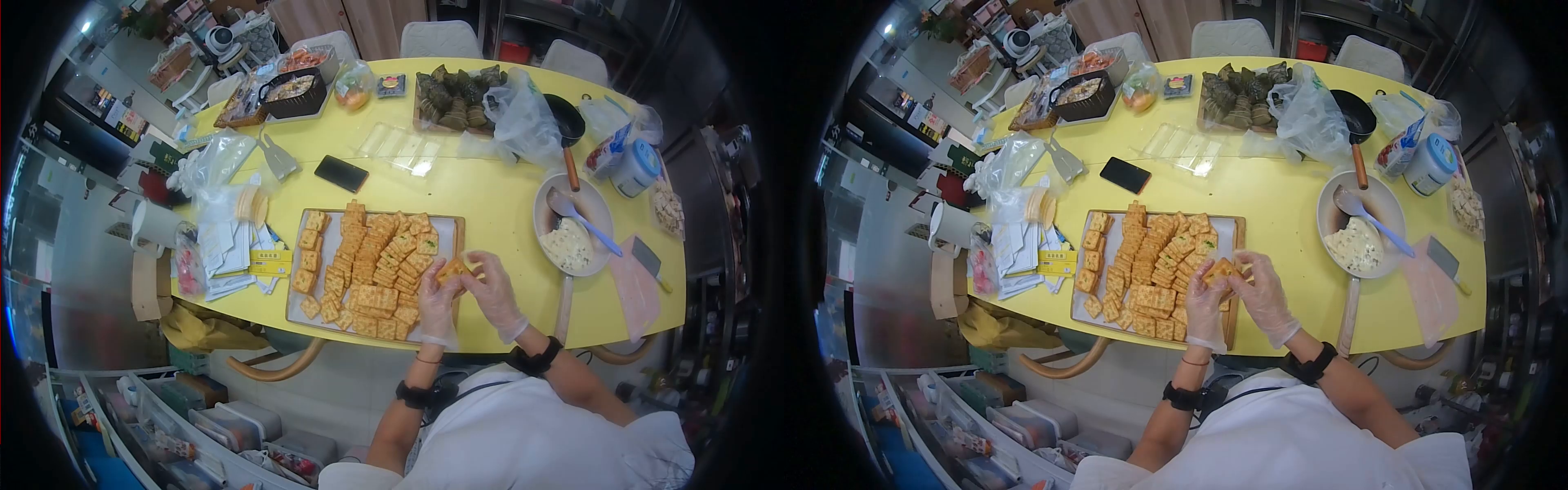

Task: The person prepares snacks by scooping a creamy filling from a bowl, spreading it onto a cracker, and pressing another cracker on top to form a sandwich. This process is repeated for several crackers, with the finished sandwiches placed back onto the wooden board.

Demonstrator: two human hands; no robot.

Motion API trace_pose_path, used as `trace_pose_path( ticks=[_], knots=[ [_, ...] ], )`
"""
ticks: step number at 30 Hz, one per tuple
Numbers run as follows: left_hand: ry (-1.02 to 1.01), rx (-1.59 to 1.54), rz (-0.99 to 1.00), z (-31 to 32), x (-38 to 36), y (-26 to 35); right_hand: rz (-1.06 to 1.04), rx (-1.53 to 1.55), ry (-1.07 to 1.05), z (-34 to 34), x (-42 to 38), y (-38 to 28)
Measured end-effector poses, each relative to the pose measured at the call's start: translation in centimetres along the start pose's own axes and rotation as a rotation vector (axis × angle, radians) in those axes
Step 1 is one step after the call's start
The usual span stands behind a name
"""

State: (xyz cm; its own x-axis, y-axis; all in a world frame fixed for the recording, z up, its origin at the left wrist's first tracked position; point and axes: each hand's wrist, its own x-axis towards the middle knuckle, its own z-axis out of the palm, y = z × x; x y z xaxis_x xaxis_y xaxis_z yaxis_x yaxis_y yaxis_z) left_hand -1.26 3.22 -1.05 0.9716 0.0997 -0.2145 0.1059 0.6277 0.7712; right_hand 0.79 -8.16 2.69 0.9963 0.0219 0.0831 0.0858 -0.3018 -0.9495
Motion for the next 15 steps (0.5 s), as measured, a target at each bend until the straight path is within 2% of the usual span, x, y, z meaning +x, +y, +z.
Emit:
trace_pose_path(
  ticks=[6, 9, 11, 12, 14, 15],
  knots=[
    [0.023, 0.094, 0.029, -1.7, -0.1, -0.3, 0.134, 0.089, -0.177, 0.7, -0.1, 0.8],
    [0.264, 0.224, 0.077, -5.8, -0.3, 0.8, 0.125, 0.02, -0.187, 0.1, 0.0, 1.6],
    [0.525, 0.129, 0.146, -10.1, -0.8, 4.0, 0.179, 0.05, -0.179, -1.2, 0.1, 2.9],
    [0.654, 0.058, 0.205, -12.7, -0.8, 5.5, 0.243, 0.058, -0.193, -1.9, 0.0, 2.9],
    [0.828, 0.143, 0.255, -19.6, -1.1, 7.7, 0.371, 0.066, -0.213, -3.5, -0.4, 2.8],
    [0.892, 0.149, 0.209, -23.5, -1.1, 8.1, 0.386, 0.032, -0.249, -3.8, -0.6, 3.3]
  ],
)
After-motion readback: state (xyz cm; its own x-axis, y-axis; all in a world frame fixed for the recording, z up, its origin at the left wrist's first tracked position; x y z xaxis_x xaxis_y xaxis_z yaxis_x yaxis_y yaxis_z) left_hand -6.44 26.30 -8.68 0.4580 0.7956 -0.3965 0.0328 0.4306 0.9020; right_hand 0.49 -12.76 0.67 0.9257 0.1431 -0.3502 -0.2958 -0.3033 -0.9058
